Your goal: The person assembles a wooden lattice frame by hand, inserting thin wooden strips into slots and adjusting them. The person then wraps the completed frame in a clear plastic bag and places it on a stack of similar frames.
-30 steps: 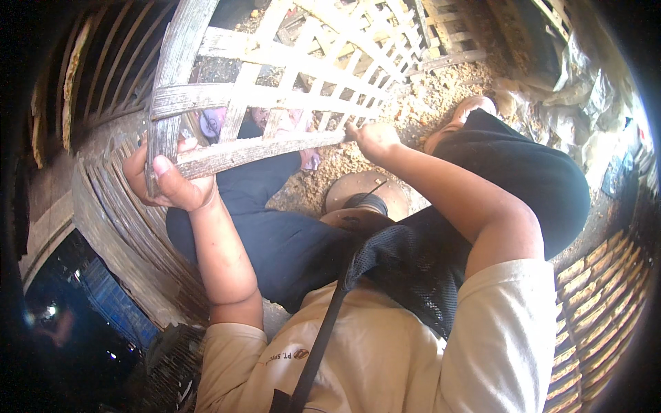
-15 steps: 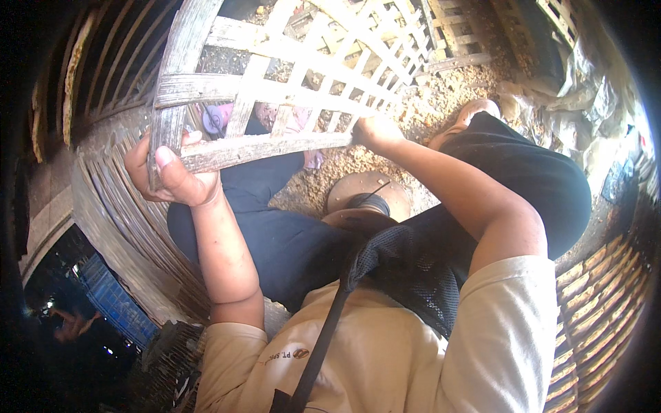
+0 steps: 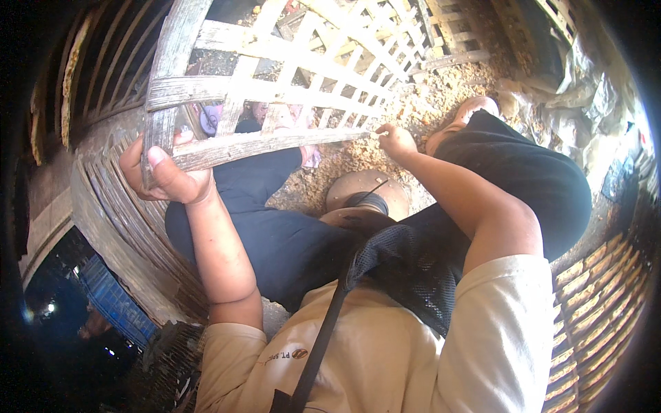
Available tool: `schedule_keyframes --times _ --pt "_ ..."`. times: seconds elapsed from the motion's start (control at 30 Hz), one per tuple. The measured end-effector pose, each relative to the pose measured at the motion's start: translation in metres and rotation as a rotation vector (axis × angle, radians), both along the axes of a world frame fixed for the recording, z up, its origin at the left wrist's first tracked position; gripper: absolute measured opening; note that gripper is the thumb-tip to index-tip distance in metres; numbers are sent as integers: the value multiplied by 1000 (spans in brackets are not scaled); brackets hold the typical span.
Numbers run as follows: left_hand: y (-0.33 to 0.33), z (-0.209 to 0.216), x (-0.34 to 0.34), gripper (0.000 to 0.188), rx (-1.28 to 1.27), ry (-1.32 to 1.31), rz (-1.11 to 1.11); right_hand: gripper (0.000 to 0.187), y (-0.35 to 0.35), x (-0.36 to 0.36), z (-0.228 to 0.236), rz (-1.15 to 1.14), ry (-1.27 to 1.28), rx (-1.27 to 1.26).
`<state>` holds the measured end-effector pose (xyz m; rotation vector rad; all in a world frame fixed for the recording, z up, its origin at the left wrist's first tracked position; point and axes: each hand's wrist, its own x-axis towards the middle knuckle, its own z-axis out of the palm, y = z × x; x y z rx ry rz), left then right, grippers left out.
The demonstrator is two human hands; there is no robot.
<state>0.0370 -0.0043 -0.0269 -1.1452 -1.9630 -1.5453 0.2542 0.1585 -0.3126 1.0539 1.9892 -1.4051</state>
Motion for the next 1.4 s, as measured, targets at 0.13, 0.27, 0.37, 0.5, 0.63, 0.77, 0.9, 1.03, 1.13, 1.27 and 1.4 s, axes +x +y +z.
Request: schedule_keyframes --times 0.13,0.27,0.37,0.5,0.63,0.77,0.9,1.03,1.13,1.27,1.4 --pt "-2 -2 -1 25 8 -27 50 31 -11 -11 -3 -20 118 -176" --pt "-3 -4 -5 24 -3 12 59 28 -15 -19 0 -7 161 -136" --pt "-4 -8 -10 25 -70 129 102 27 -16 -19 -11 -11 146 -57" --pt "-12 -10 -15 28 -131 203 232 30 -25 -17 -23 -114 187 57" --pt "-23 -16 -29 30 -235 342 335 27 -37 -11 -48 -195 17 84" --pt "-25 -16 -31 31 -172 218 280 26 -51 0 -69 -237 4 155" --pt "-22 -16 -31 31 -172 195 268 26 -53 -4 -56 -203 -99 155" --pt "-27 -17 -37 32 -219 236 273 30 -61 -17 -64 -381 -88 21" --pt "-18 -23 -39 34 -101 167 271 29 -61 -31 -70 -570 -65 -160" --pt "-28 -27 -48 36 -78 170 244 23 -60 -65 -25 -680 -89 -282" --pt "-15 -27 -49 35 15 151 250 17 -57 -78 -15 -822 92 -438"
